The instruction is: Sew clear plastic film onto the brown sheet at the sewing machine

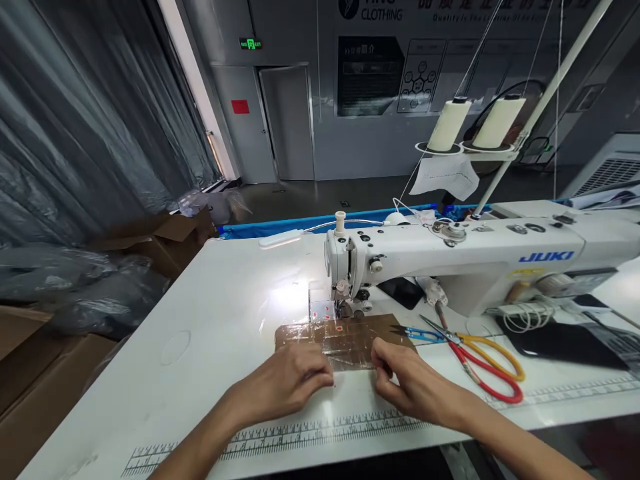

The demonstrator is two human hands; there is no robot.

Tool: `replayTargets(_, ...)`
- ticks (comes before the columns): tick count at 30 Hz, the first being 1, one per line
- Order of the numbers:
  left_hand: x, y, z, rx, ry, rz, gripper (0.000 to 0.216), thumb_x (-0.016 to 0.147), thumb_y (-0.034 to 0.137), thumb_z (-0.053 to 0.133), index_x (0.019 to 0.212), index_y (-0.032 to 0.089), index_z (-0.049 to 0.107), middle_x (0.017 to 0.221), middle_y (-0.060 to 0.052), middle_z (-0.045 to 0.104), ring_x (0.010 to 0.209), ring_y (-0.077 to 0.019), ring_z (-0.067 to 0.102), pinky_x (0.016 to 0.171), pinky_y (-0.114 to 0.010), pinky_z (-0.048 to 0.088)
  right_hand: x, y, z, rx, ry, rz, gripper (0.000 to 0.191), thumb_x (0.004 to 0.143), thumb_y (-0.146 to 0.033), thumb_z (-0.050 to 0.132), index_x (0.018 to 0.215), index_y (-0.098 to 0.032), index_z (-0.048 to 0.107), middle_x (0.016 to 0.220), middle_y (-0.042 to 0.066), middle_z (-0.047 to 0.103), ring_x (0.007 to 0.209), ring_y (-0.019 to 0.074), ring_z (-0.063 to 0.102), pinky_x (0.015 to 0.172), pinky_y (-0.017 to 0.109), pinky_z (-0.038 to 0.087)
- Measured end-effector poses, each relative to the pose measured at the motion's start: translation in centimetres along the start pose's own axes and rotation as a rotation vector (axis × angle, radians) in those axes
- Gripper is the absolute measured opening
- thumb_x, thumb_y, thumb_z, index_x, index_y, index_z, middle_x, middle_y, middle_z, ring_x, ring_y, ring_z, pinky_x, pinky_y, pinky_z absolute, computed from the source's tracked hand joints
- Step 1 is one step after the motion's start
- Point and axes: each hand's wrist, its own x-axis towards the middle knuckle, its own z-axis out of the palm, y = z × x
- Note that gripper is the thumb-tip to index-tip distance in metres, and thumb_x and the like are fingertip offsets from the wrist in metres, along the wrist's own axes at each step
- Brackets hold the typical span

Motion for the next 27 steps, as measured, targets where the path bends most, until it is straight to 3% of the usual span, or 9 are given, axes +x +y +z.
replayTargets(6, 1.1, 0.3, 1.1, -0.028, 0.060, -0.028, 0.022, 0.097, 0.030, 0.047, 0.103, 0.021, 0.066, 0.094, -0.003, 0.068, 0.088, -0.0164, 0.059, 0.087, -0.030, 0.042, 0.6, 0.2, 1.3, -0.036, 0.047, -0.061, 0.015, 0.089, -0.019, 0.045, 0.104, -0.019, 0.048, 0.083, 0.004, 0.057, 0.072, 0.0177, 0.055, 0.066, 0.031, 0.045)
replayTargets(10, 0.4, -1.1, 1.2, -0.059, 0.053, -0.056, 0.021, 0.096, 0.030, 0.051, 0.107, 0.021, 0.066, 0.095, -0.003, 0.068, 0.089, -0.0158, 0.058, 0.089, -0.030, 0.040, 1.0, 1.1, 1.3, -0.116, 0.030, -0.111, 0.018, 0.093, -0.025, 0.041, 0.083, -0.020, 0.055, 0.083, 0.007, 0.054, 0.072, 0.0195, 0.056, 0.064, 0.033, 0.046)
replayTargets(14, -0.1, -1.9, 1.8, -0.110, 0.087, -0.095, 0.021, 0.094, 0.032, 0.054, 0.105, 0.021, 0.068, 0.095, -0.004, 0.068, 0.082, -0.0139, 0.057, 0.076, -0.026, 0.042, 1.4, 1.1, 1.0, 0.108, 0.039, -0.064, 0.020, 0.093, -0.026, 0.045, 0.076, -0.021, 0.054, 0.098, 0.009, 0.054, 0.081, 0.0184, 0.056, 0.067, 0.031, 0.048)
replayTargets(17, 0.1, -2.0, 2.2, -0.149, 0.104, -0.109, 0.020, 0.090, 0.035, 0.061, 0.098, 0.021, 0.071, 0.082, -0.002, 0.066, 0.074, -0.0130, 0.055, 0.067, -0.024, 0.041, 1.8, -0.5, 0.9, 0.364, -0.028, -0.033, 0.027, 0.095, -0.029, 0.043, 0.073, -0.020, 0.054, 0.107, 0.009, 0.056, 0.094, 0.0197, 0.056, 0.069, 0.029, 0.047)
replayTargets(21, 0.4, -1.5, 2.6, -0.172, 0.136, -0.082, 0.019, 0.091, 0.032, 0.058, 0.087, 0.018, 0.070, 0.076, -0.002, 0.063, 0.071, -0.0125, 0.054, 0.064, -0.023, 0.040, 1.9, -3.4, 1.4, 0.611, -0.171, -0.070, 0.026, 0.099, -0.034, 0.039, 0.084, -0.021, 0.056, 0.090, 0.003, 0.059, 0.076, 0.0149, 0.055, 0.067, 0.028, 0.045)
replayTargets(24, -0.7, -1.5, 2.2, -0.132, 0.234, -0.086, 0.018, 0.090, 0.027, 0.058, 0.079, 0.016, 0.066, 0.077, -0.002, 0.062, 0.072, -0.0130, 0.054, 0.065, -0.024, 0.040, 1.3, -3.4, 1.7, 0.473, -0.039, -0.090, 0.021, 0.096, -0.039, 0.047, 0.085, -0.022, 0.055, 0.076, 0.001, 0.055, 0.067, 0.0152, 0.050, 0.064, 0.028, 0.042)
replayTargets(27, -2.7, -2.2, 1.3, -0.082, 0.489, -0.220, 0.017, 0.087, 0.023, 0.059, 0.072, 0.015, 0.063, 0.073, -0.001, 0.058, 0.068, -0.0127, 0.052, 0.062, -0.024, 0.038, 0.2, 0.3, 1.2, 0.355, 0.256, 0.133, 0.030, 0.096, -0.045, 0.042, 0.080, -0.023, 0.055, 0.073, 0.001, 0.056, 0.065, 0.0164, 0.052, 0.059, 0.028, 0.043)
